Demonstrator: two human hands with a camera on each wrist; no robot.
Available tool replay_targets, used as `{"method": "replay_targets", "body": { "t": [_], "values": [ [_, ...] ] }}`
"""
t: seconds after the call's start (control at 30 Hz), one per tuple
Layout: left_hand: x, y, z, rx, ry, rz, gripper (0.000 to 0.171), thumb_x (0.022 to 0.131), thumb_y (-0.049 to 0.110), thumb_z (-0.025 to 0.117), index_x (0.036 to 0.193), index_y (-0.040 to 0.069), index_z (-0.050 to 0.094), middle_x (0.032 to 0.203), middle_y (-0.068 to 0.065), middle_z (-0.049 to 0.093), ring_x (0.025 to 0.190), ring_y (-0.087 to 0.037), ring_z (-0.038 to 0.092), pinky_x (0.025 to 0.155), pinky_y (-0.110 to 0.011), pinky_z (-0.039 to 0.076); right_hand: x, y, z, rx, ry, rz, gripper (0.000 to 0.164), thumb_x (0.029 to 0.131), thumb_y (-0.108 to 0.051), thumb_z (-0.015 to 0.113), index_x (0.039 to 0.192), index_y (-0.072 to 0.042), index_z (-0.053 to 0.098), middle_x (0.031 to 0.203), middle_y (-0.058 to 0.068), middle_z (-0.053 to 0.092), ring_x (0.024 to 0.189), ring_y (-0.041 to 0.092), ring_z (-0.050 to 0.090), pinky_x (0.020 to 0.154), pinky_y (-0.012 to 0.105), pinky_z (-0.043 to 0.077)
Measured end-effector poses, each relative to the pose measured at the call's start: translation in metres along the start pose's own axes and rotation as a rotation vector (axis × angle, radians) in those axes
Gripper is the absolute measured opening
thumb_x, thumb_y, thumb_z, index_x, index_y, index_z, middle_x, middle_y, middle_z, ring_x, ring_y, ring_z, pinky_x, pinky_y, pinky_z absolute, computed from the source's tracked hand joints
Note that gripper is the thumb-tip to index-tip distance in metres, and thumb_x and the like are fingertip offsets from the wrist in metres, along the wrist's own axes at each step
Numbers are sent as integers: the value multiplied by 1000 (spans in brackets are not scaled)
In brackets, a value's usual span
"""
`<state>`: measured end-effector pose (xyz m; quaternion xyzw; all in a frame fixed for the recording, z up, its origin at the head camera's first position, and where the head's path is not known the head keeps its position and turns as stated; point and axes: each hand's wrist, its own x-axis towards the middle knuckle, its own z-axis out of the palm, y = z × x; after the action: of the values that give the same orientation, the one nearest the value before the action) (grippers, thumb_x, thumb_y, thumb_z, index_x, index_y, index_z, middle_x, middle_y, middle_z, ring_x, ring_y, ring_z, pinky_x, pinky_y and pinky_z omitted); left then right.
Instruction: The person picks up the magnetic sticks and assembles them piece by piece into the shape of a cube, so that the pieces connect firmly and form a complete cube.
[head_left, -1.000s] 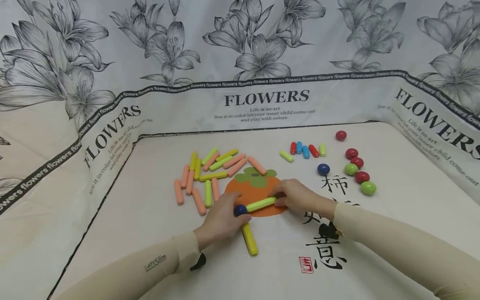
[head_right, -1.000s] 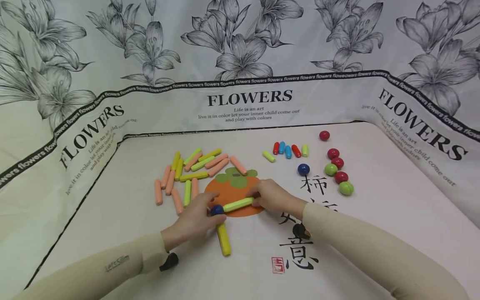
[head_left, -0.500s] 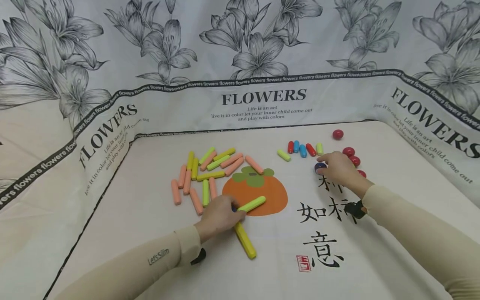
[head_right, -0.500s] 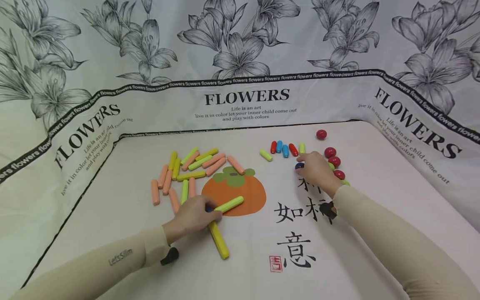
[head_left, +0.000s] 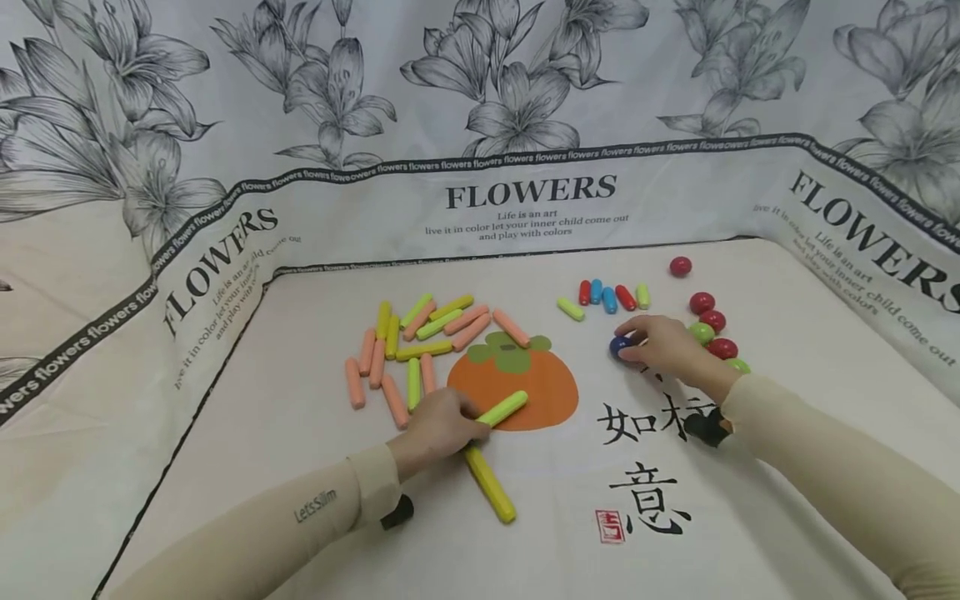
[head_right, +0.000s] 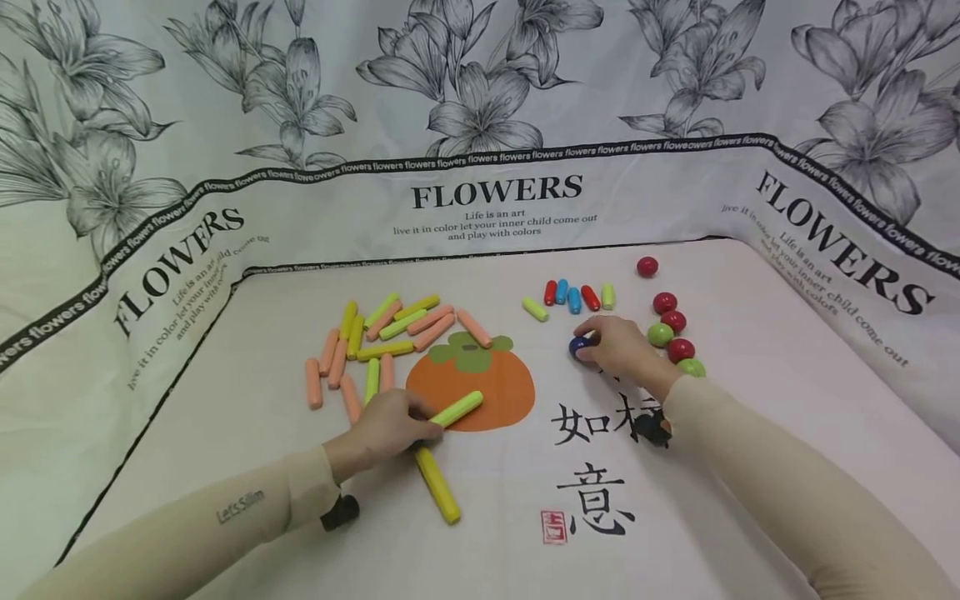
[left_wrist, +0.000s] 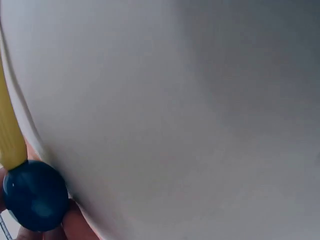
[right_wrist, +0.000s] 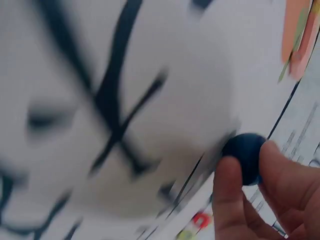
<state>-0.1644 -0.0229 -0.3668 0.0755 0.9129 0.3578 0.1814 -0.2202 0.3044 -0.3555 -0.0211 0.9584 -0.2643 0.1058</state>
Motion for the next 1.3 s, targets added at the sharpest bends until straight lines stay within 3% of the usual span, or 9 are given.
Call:
{"method": "replay_targets", "body": {
  "t": [0.2, 0.3, 0.53, 0.87, 1.3],
  "values": [
    [-4, -2, -4, -156, -16, -140, 25, 80, 16, 80, 100, 4, 74, 97, -6, 68, 82, -16, 59, 66, -24, 52, -6, -30, 30, 199, -142, -112, 38, 94, -14, 65, 130, -5, 59, 124, 20, 62, 105, 28, 60, 91, 38, 53],
    [-6, -2, -4, -177, -26, -178, 25, 79, 17, 81, 99, 4, 74, 98, -6, 67, 84, -16, 58, 66, -24, 51, -8, -38, 44, 326, -200, -106, 37, 94, -11, 64, 130, -4, 59, 125, 19, 60, 105, 25, 61, 90, 33, 56],
    [-7, -3, -4, -219, -42, -207, 21, 79, 18, 82, 94, 5, 72, 96, -6, 64, 81, -17, 56, 63, -23, 47, -9, -47, 61, 512, -239, -70, 40, 95, -9, 64, 133, -2, 55, 131, 20, 54, 112, 25, 61, 91, 31, 57],
    [-7, -4, -3, -254, -46, -231, 23, 78, 18, 83, 94, 6, 72, 97, -6, 64, 81, -18, 57, 63, -23, 48, -9, -58, 69, 584, -287, -131, 40, 94, -5, 62, 133, 3, 54, 133, 25, 52, 112, 26, 61, 91, 31, 57],
    [-7, -4, -2, -253, -43, -266, 23, 77, 18, 84, 94, 7, 73, 98, -6, 64, 82, -19, 57, 62, -25, 48, -1, -70, 73, 619, -331, -89, 37, 98, -3, 57, 134, 1, 52, 132, 26, 52, 105, 22, 67, 89, 32, 58]
  ]
}}
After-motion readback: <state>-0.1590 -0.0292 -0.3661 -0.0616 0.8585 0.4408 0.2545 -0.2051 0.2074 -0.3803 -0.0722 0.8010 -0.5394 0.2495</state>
